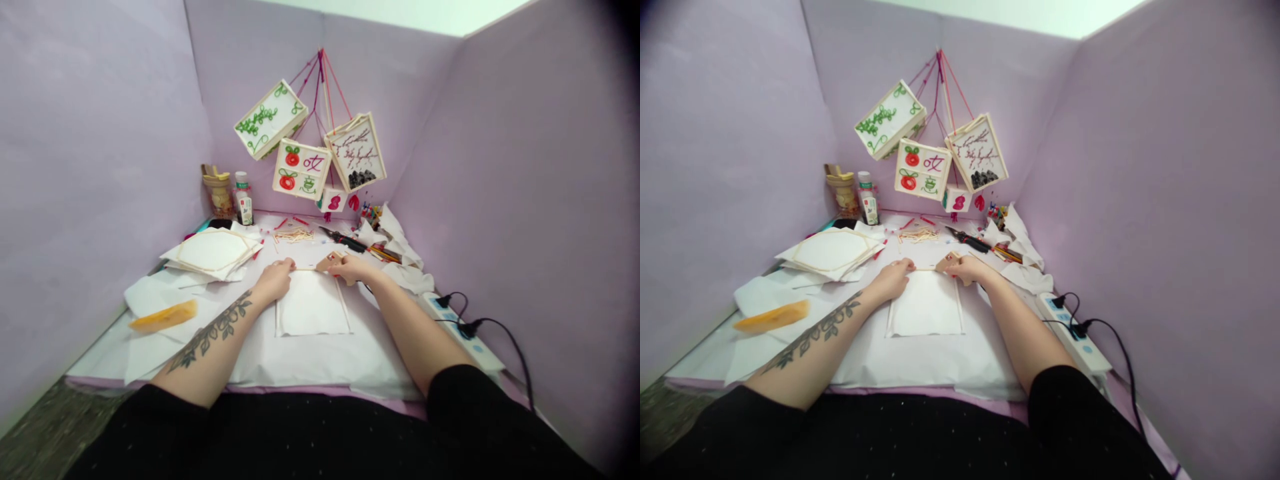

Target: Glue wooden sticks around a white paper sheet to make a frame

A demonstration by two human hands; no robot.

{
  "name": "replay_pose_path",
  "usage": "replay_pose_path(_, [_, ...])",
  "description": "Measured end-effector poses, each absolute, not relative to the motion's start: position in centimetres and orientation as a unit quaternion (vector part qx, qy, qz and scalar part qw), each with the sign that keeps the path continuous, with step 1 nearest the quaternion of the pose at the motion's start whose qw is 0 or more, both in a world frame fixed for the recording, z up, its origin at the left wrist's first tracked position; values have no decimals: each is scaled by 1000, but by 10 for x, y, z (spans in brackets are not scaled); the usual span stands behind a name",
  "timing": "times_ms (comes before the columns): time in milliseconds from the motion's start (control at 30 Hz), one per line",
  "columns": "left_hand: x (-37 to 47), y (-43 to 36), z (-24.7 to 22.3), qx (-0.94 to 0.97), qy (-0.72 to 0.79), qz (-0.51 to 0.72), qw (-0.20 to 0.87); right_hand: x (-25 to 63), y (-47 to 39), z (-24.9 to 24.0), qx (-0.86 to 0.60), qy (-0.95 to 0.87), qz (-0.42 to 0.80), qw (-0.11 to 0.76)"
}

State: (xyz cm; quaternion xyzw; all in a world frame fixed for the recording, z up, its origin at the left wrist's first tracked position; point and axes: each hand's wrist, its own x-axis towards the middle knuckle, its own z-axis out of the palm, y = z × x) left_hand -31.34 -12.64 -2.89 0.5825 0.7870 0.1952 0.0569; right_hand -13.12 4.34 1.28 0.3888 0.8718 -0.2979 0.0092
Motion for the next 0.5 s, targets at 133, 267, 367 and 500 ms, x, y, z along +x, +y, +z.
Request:
replay_pose_path(133, [-313,-126,-28,584,786,194,58,-117,48,24,419,863,-281,6])
replay_pose_path(267, [-313,-127,-27,589,782,195,55,-116,45,30,418,859,-295,3])
replay_pose_path(367, [-313,-126,-28,589,783,192,53,-121,46,27,419,858,-298,7])
replay_pose_path(500, [-314,-126,-29,591,782,191,52,-116,58,21,419,854,-308,21])
